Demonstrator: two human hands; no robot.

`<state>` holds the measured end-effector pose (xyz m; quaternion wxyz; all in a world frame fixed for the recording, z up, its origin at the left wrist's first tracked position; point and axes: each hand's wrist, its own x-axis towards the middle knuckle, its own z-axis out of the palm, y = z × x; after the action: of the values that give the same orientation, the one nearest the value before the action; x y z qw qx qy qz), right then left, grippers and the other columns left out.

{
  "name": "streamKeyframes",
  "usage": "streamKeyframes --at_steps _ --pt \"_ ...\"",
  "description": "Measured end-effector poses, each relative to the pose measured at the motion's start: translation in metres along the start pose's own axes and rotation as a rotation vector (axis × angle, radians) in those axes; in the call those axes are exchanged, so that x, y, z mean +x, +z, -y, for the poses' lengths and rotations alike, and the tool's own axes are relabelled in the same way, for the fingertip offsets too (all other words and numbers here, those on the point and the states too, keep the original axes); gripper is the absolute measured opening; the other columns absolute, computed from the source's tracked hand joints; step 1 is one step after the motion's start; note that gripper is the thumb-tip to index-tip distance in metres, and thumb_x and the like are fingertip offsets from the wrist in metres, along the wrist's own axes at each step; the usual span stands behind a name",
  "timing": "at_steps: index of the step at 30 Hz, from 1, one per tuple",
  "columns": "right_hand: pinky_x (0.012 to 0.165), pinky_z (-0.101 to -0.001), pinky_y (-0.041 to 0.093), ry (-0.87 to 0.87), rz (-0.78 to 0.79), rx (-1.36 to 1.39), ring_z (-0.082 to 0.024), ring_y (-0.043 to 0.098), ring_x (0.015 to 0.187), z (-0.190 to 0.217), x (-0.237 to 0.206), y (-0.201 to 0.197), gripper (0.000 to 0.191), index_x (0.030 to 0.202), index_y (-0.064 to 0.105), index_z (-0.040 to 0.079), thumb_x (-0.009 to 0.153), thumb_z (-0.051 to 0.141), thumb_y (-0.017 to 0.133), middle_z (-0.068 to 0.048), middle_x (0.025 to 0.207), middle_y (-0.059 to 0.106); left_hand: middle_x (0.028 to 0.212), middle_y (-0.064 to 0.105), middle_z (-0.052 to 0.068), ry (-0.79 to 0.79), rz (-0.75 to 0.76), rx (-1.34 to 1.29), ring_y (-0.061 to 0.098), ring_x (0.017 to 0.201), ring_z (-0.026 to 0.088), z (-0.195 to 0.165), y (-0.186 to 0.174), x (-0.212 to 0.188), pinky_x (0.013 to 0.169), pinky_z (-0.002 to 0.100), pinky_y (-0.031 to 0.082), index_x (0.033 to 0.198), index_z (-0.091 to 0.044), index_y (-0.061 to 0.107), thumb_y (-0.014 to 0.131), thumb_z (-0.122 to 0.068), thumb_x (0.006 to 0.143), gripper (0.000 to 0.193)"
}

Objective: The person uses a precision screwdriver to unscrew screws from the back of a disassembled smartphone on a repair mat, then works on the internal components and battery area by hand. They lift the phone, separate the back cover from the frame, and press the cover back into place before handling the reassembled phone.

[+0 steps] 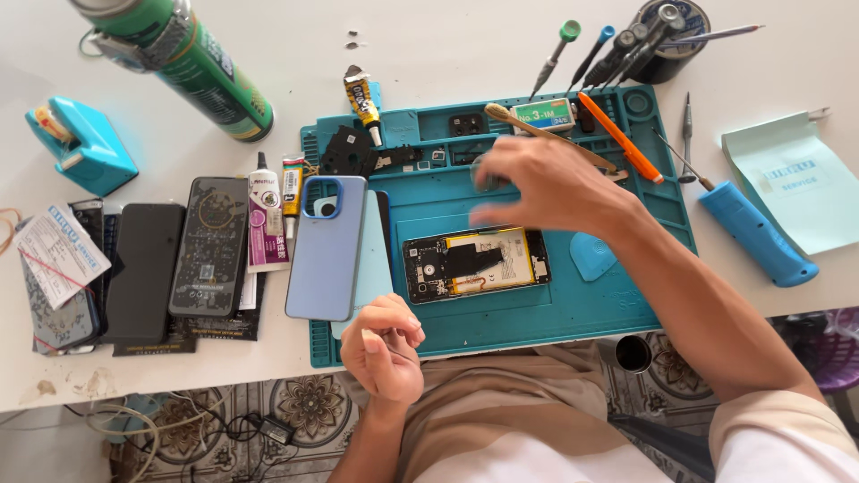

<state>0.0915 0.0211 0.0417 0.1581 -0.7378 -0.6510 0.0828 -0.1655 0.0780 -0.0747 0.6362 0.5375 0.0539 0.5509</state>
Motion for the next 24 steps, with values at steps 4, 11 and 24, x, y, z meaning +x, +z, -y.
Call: streamKeyframes --at_steps 4,11,24 --pt "0.071 -0.0457 0.054 0.013 0.304 -0.131 -0.033 0.067 0.084 0.032 -0.006 -0.004 0.084 0.101 0.065 0.001 0.054 0.064 0.095 -0.014 0.104 0.06 0.071 0.059 0.008 -0.017 0.007 0.017 0.049 0.059 0.011 -0.004 -0.003 0.001 0.052 0.024 0.032 0.086 0.001 0.06 0.044 -0.044 0.113 0.055" --pt "0.067 -0.0462 0.052 0.088 0.392 -0.195 -0.035 0.066 0.079 0.06 -0.009 -0.011 0.078 0.103 0.06 -0.002 0.055 0.051 0.092 -0.014 0.097 0.058 0.074 0.061 0.008 -0.011 0.02 0.064 0.05 0.06 0.011 -0.003 -0.001 0.004 0.052 0.024 0.033 0.086 0.0 0.06 0.043 -0.044 0.113 0.055" --pt "0.071 -0.0445 0.051 0.086 0.353 -0.149 -0.033 0.065 0.081 0.058 -0.012 -0.018 0.073 0.105 0.062 0.001 0.055 0.049 0.085 -0.014 0.094 0.062 0.073 0.061 0.007 -0.025 0.029 0.095 0.049 0.06 0.01 -0.008 0.004 0.001 0.052 0.023 0.032 0.086 -0.001 0.06 0.043 -0.043 0.113 0.053"
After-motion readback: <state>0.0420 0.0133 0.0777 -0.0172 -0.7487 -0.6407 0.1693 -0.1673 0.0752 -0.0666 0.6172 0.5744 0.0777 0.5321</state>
